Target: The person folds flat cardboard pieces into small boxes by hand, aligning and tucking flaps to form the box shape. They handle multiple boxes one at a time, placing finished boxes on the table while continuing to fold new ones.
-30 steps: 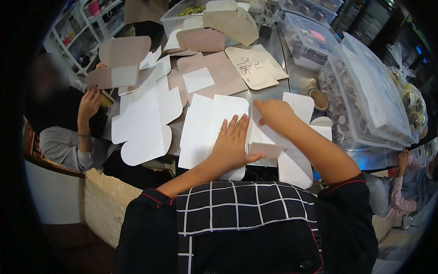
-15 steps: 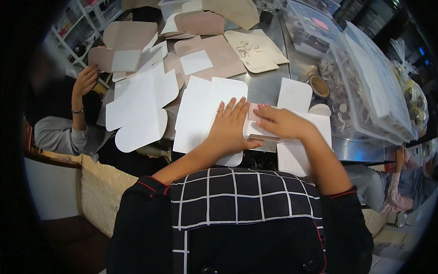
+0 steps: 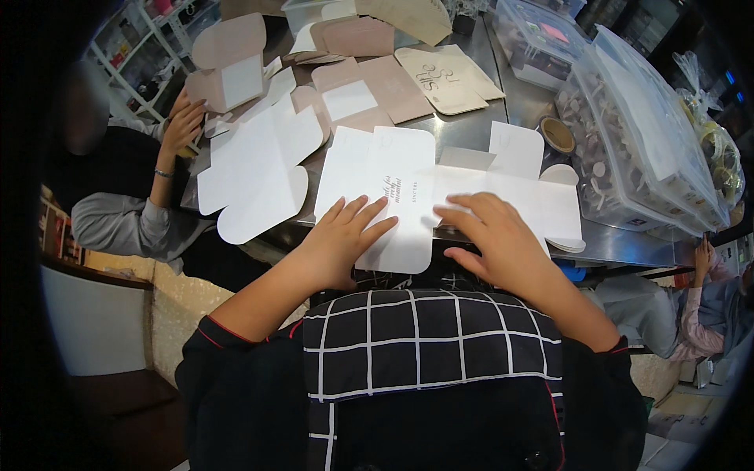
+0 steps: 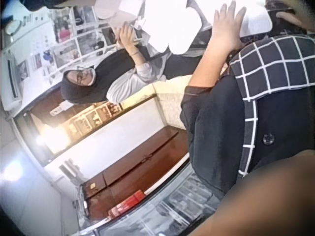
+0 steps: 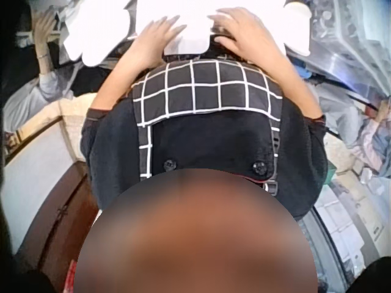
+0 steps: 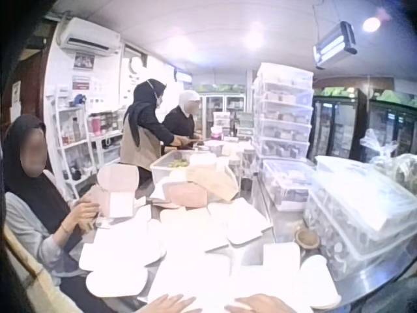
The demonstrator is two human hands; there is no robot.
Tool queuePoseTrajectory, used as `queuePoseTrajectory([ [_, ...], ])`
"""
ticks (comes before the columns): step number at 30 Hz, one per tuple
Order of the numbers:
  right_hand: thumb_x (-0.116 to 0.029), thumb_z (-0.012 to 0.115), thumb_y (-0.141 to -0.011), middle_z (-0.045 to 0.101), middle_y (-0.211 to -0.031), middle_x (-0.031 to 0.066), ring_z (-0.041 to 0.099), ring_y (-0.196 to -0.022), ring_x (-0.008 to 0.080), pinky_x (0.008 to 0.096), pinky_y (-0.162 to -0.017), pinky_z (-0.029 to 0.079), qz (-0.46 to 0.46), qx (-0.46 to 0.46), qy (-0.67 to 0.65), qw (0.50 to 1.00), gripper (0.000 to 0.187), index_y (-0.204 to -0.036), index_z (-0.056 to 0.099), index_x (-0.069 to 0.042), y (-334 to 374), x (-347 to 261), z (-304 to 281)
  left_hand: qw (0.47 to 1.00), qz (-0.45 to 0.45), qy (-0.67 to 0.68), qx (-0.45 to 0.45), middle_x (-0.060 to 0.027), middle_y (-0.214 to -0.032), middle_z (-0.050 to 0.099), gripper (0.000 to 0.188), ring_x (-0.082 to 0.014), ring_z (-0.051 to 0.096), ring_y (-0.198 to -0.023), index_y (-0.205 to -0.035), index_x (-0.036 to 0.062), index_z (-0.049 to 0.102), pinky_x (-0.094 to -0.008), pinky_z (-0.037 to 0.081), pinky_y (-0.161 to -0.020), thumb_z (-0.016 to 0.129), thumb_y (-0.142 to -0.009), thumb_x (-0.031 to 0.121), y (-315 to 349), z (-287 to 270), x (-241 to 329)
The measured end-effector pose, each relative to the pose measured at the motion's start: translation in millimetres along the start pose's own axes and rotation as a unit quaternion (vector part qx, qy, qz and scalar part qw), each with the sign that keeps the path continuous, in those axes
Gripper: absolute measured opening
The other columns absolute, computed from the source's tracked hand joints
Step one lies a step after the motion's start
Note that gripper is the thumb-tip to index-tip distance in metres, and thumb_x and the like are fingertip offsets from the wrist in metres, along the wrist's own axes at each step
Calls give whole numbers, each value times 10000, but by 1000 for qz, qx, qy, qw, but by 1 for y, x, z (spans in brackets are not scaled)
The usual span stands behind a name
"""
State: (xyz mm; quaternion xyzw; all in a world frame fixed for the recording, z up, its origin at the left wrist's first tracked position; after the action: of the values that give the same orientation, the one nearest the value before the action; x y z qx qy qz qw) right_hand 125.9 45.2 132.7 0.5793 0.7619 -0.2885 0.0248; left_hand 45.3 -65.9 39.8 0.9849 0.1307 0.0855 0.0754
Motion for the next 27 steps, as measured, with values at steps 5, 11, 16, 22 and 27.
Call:
queuePoseTrajectory([
  [5, -181, 670, -801, 630, -942, 85, 609, -908, 271, 389, -764, 500, 80, -206, 91, 971, 214, -998, 663, -95, 12, 36, 42, 992, 31, 106, 67, -159, -1457, 374, 859, -393, 343, -1355, -1345, 129, 481, -507, 293, -1118, 802, -550, 66, 3, 0, -13],
  [11, -310, 705, -807, 622, -949, 121, 613, -912, 314, 392, -788, 496, 74, -220, 5, 973, 298, -995, 640, -88, 26, 33, 59, 979, 76, 145, 123, -121, -1380, 499, 696, -359, 442, -1298, -1258, 134, 575, -482, 391, -1037, 798, -601, 86, 6, -8, -25],
  [16, -439, 748, -752, 613, -949, 145, 616, -896, 327, 396, -782, 499, 111, -191, -2, 975, 474, -1022, 601, -78, 0, 51, 72, 963, 62, 187, 183, -78, -1110, 666, 413, -313, 607, -1071, -1076, 108, 676, -413, 480, -895, 784, -680, 152, -3, -21, -35],
  [22, -561, 726, -743, 647, -809, 147, 638, -755, 310, 371, -683, 504, 330, -312, -203, 868, 597, -993, 594, -35, -8, 106, 112, 936, -193, 226, 187, -105, -921, 663, 422, -325, 630, -780, -1108, 73, 630, -401, 512, -715, 712, -806, 356, -22, -7, -79],
  [27, -472, 784, -716, 660, -821, 179, 647, -749, 343, 391, -651, 506, 293, -189, 22, 937, 561, -917, 555, 0, -29, 113, 95, 905, -248, 145, 315, -138, -1154, 526, 681, -325, 527, -1066, -1312, 62, 457, -395, 455, -856, 746, -767, 349, -24, -16, -78],
])
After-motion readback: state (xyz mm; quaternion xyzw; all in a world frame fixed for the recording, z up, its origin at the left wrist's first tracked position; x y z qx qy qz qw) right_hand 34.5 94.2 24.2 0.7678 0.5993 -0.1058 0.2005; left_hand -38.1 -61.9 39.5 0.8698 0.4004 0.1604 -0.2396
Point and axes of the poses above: each hand's wrist, its own y-axis away from the middle knuckle, its own z-axis out of the palm, x = y × z, the point moved 10 cm from there along -y, towards the middle knuckle
